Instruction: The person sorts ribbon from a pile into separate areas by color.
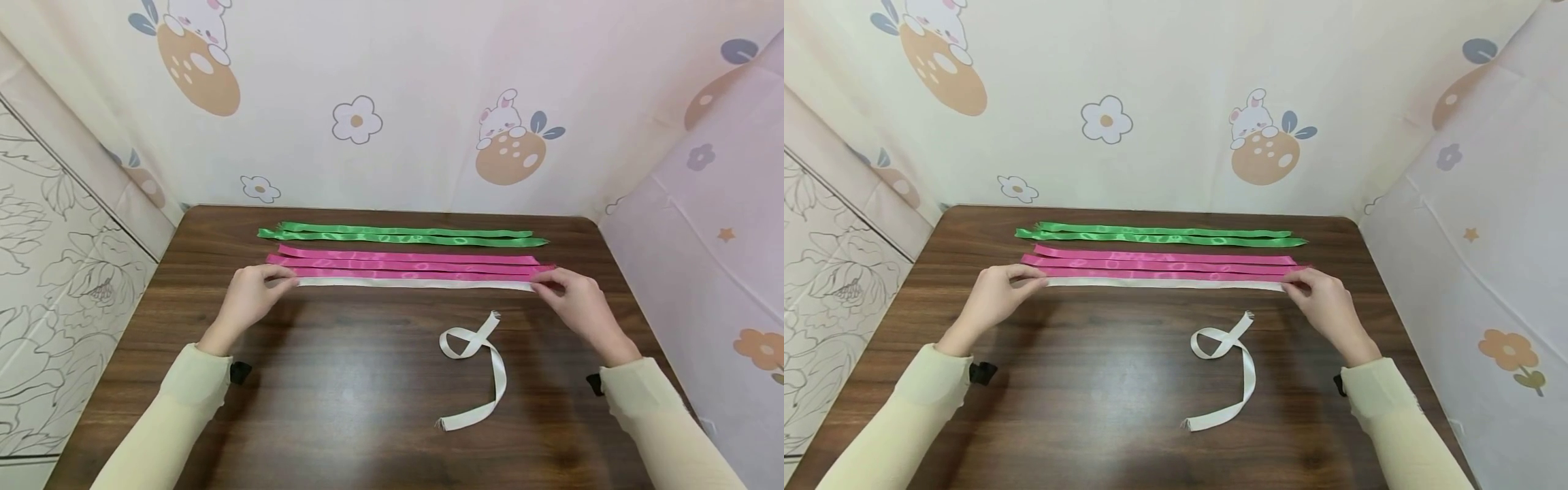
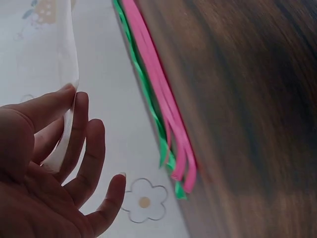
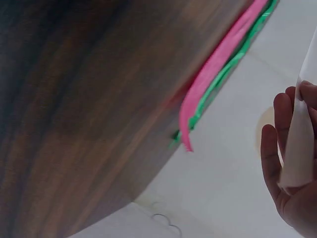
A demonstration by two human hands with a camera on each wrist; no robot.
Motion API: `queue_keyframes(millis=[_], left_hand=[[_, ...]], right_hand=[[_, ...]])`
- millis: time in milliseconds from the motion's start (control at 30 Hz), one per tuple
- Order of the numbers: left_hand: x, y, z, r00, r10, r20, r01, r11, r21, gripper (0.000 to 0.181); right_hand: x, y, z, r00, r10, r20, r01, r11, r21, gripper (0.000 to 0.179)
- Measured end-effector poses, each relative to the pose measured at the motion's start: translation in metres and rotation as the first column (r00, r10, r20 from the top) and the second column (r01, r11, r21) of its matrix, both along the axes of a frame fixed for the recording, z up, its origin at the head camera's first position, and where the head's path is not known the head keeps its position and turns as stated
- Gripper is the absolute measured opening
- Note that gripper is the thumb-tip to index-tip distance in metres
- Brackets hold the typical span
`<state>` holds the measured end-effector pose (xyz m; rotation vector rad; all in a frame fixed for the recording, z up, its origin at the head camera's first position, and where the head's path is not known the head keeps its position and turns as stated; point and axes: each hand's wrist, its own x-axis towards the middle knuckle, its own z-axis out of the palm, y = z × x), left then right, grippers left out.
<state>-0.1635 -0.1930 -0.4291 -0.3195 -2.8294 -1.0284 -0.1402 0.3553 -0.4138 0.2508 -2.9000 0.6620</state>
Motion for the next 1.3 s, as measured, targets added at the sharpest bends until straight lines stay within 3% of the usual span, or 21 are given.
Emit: queue_keyframes(millis=[267, 533, 800, 1033, 1300], left_hand=[[-0.007, -0.010, -0.011, 0.988, 0.035, 0.150, -0.031, 0.999, -0.035, 0.023], [-0.013, -0.011, -0.026, 0.972, 0.075, 0.222, -0.053, 0.993, -0.104, 0.025], [-0.017, -0.006, -0.036, 0.970, 0.088, 0.225, -0.057, 0.989, -0.140, 0.024], [-0.020, -0.006, -0.038, 0.975, 0.082, 0.208, -0.046, 0.984, -0.173, 0.022], [-0.023, -0.010, -0.042, 0.968, 0.106, 0.229, -0.061, 0.978, -0.197, 0.028]], right_hand=[[-0.003, 0.009, -0.019, 0.989, -0.056, 0.140, 0.049, 0.997, 0.053, 0.018], [-0.011, 0.011, -0.034, 0.971, -0.078, 0.225, 0.048, 0.989, 0.137, 0.019], [-0.018, 0.014, -0.040, 0.958, -0.097, 0.270, 0.050, 0.984, 0.174, 0.019], [-0.021, 0.017, -0.046, 0.949, -0.122, 0.289, 0.068, 0.979, 0.190, 0.021], [-0.023, 0.021, -0.044, 0.944, -0.144, 0.297, 0.090, 0.978, 0.191, 0.027]])
